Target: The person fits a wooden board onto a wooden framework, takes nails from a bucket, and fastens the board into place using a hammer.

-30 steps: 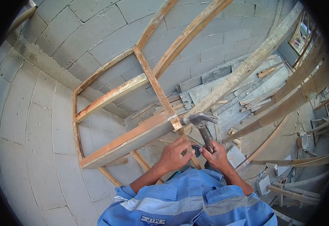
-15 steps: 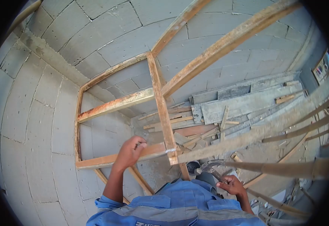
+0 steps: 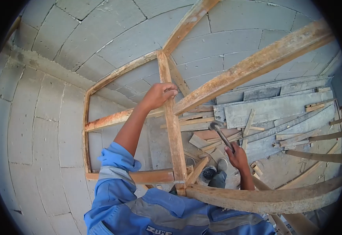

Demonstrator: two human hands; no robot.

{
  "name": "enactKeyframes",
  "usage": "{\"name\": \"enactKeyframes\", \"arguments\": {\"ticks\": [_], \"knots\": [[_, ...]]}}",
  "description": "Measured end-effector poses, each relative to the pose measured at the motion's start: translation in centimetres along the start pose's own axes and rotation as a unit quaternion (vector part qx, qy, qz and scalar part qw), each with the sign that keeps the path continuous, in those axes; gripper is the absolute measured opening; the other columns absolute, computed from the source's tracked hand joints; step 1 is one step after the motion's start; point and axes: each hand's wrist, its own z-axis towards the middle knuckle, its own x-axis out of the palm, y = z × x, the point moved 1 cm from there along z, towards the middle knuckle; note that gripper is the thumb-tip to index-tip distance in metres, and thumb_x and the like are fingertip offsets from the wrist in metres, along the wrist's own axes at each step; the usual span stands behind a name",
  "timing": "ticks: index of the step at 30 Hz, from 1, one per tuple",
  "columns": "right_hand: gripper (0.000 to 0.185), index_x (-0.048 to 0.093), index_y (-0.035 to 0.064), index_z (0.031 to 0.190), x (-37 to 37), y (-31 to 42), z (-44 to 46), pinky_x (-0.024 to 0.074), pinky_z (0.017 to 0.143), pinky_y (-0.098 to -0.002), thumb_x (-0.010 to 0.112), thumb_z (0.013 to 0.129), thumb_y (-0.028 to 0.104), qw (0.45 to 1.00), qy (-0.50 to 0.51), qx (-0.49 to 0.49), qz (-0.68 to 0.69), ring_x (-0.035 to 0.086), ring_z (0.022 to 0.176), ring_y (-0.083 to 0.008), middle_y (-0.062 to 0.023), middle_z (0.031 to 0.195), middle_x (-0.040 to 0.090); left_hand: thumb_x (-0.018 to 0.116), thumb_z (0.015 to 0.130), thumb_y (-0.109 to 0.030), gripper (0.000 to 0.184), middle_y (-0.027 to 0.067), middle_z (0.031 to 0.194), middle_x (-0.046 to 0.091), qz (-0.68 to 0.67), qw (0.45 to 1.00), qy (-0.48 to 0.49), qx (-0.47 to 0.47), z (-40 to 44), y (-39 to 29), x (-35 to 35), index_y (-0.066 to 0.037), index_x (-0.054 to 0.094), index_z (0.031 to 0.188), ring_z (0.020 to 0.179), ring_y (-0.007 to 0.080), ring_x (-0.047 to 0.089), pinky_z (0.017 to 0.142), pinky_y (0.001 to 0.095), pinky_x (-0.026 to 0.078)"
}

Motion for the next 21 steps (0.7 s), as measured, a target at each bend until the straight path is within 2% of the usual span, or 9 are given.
{"name": "enactKeyframes", "arguments": {"ticks": [2, 5, 8, 11, 14, 21], "knots": [[0.045, 0.063, 0.0016, 0.12, 2.6, 3.2, 2.5, 0.0479, 0.059, -0.0411, 0.061, 0.102, 0.043, 0.984, -0.063, -0.037, 0.16, 0.061, 0.06, -0.0264, -0.0119, 0.073, 0.063, 0.069, 0.098, -0.022, 0.024, 0.0082, 0.094, 0.074, 0.007, 0.998, 0.058, 0.002, 1.1, 0.9, 0.4, -0.001, 0.072, 0.107, 0.088, 0.0179, 0.066, 0.085, 0.0337, 0.051], [0.046, 0.06, 0.0029, 0.133, 5.5, 7.0, 5.7, 0.0417, 0.054, -0.0287, 0.055, 0.107, 0.041, 0.926, -0.08, -0.055, 0.365, 0.049, 0.057, -0.0103, -0.0011, 0.07, 0.054, 0.069, 0.097, -0.023, 0.024, 0.0084, 0.095, 0.075, 0.023, 0.989, 0.145, 0.017, 1.9, 2.0, 0.6, -0.002, 0.072, 0.108, 0.091, 0.0189, 0.068, 0.088, 0.035, 0.052], [0.046, 0.058, 0.0041, 0.137, 4.9, 11.1, 6.8, 0.0346, 0.049, -0.0217, 0.05, 0.11, 0.041, 0.865, -0.027, -0.018, 0.501, 0.042, 0.053, -0.0044, 0.0036, 0.068, 0.049, 0.069, 0.096, -0.023, 0.025, 0.009, 0.097, 0.075, 0.0, 0.986, 0.167, 0.016, 1.9, 2.3, 0.6, -0.002, 0.073, 0.108, 0.091, 0.0193, 0.069, 0.088, 0.0351, 0.052], [0.05, 0.055, 0.0035, 0.14, 5.3, 11.9, 7.8, 0.0309, 0.044, -0.0206, 0.05, 0.11, 0.043, 0.851, -0.012, -0.035, 0.523, 0.038, 0.049, -0.0037, 0.0027, 0.067, 0.048, 0.07, 0.095, -0.022, 0.024, 0.0096, 0.098, 0.076, -0.005, 0.984, 0.179, 0.01, 2.1, 2.4, 0.5, -0.002, 0.073, 0.108, 0.091, 0.0208, 0.069, 0.088, 0.0351, 0.052], [0.051, 0.056, 0.0021, 0.139, 5.2, 12.8, 8.3, 0.0305, 0.042, -0.0214, 0.05, 0.11, 0.044, 0.851, -0.016, -0.004, 0.524, 0.037, 0.047, -0.0039, 0.0028, 0.065, 0.048, 0.07, 0.093, -0.024, 0.022, 0.0133, 0.09, 0.075, -0.037, 0.988, 0.149, 0.033, 2.2, 3.1, 0.8, -0.006, 0.076, 0.106, 0.083, 0.0277, 0.07, 0.081, 0.0378, 0.053], [0.052, 0.057, 0.0021, 0.138, 5.2, 13.1, 7.8, 0.0316, 0.043, -0.0212, 0.051, 0.109, 0.046, 0.845, -0.015, 0.009, 0.535, 0.039, 0.049, -0.0039, 0.0028, 0.065, 0.048, 0.07, 0.092, -0.025, 0.022, 0.0124, 0.094, 0.077, 0.039, 0.98, 0.188, 0.052, 3.5, 2.5, 0.6, -0.008, 0.079, 0.104, 0.087, 0.0295, 0.071, 0.083, 0.0396, 0.053]]}}
